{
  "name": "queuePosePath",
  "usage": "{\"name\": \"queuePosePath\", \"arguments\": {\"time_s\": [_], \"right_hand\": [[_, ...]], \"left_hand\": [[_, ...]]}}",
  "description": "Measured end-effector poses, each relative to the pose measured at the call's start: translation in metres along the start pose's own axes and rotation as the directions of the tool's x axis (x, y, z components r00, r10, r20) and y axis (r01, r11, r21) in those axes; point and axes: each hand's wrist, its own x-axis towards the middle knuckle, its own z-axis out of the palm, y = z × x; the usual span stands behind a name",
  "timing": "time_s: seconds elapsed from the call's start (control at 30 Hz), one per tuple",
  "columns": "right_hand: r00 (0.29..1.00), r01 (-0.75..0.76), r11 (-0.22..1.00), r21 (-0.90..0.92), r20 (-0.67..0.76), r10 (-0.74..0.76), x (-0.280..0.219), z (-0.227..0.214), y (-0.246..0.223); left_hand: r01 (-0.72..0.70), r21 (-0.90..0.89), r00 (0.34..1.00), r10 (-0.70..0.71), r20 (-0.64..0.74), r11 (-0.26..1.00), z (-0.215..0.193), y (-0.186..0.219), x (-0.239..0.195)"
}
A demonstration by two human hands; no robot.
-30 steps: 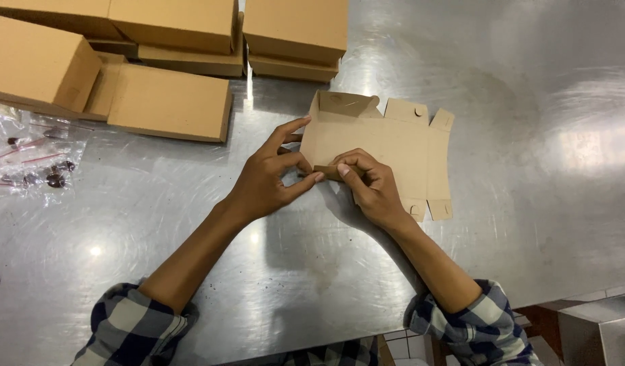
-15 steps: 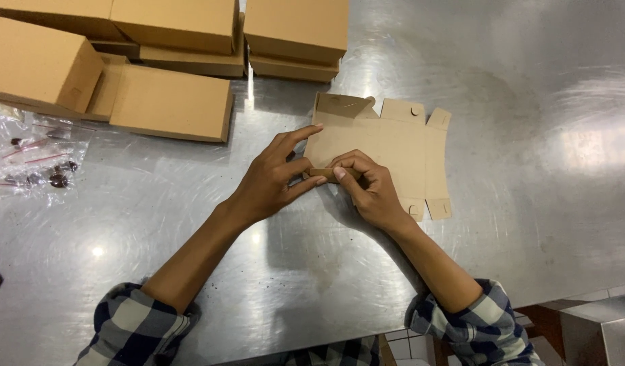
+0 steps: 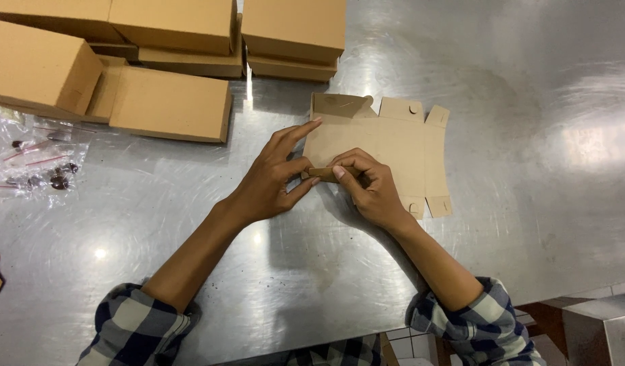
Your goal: The person folds flat cardboard pieces into small rectangular boxes on a stainless steel table. They fold the sides, tuck flaps, and secure the box shape. A small plastic-wrapped item is placed inside one box, which is then closed and stacked with others.
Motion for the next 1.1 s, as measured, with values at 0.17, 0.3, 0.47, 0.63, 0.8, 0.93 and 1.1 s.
{"name": "queuePosePath", "arguments": {"time_s": [0.17,0.3,0.47,0.63,0.8,0.93,1.1], "right_hand": [[1.000,-0.007,1.000,0.006,-0.008,0.007,0.000,0.000,-0.001],[1.000,0.006,1.000,-0.001,-0.004,-0.006,0.000,0.000,-0.001],[1.000,0.020,1.000,-0.016,0.003,-0.020,-0.002,0.002,-0.008],[0.999,0.037,0.998,-0.042,0.010,-0.037,-0.001,0.001,-0.009],[0.975,0.189,0.961,-0.201,-0.082,-0.209,0.003,-0.008,-0.019],[0.898,0.352,0.873,-0.338,-0.143,-0.417,0.002,-0.014,-0.038],[0.712,0.601,0.672,-0.432,-0.090,-0.696,-0.030,0.010,-0.051]], "left_hand": [[-0.006,0.039,1.000,0.006,0.003,0.999,0.000,-0.002,0.000],[-0.029,0.069,1.000,0.029,0.004,0.997,0.001,-0.003,0.000],[-0.046,0.083,0.999,0.045,0.011,0.995,0.001,0.000,0.000],[-0.055,0.081,0.998,0.055,0.013,0.995,0.001,0.001,0.000],[-0.037,0.058,0.999,0.037,-0.009,0.998,0.002,0.000,-0.001],[-0.028,0.028,0.997,0.030,-0.071,0.999,0.001,-0.006,0.000],[0.029,-0.036,0.980,-0.035,-0.198,0.999,-0.003,-0.002,0.002]]}}
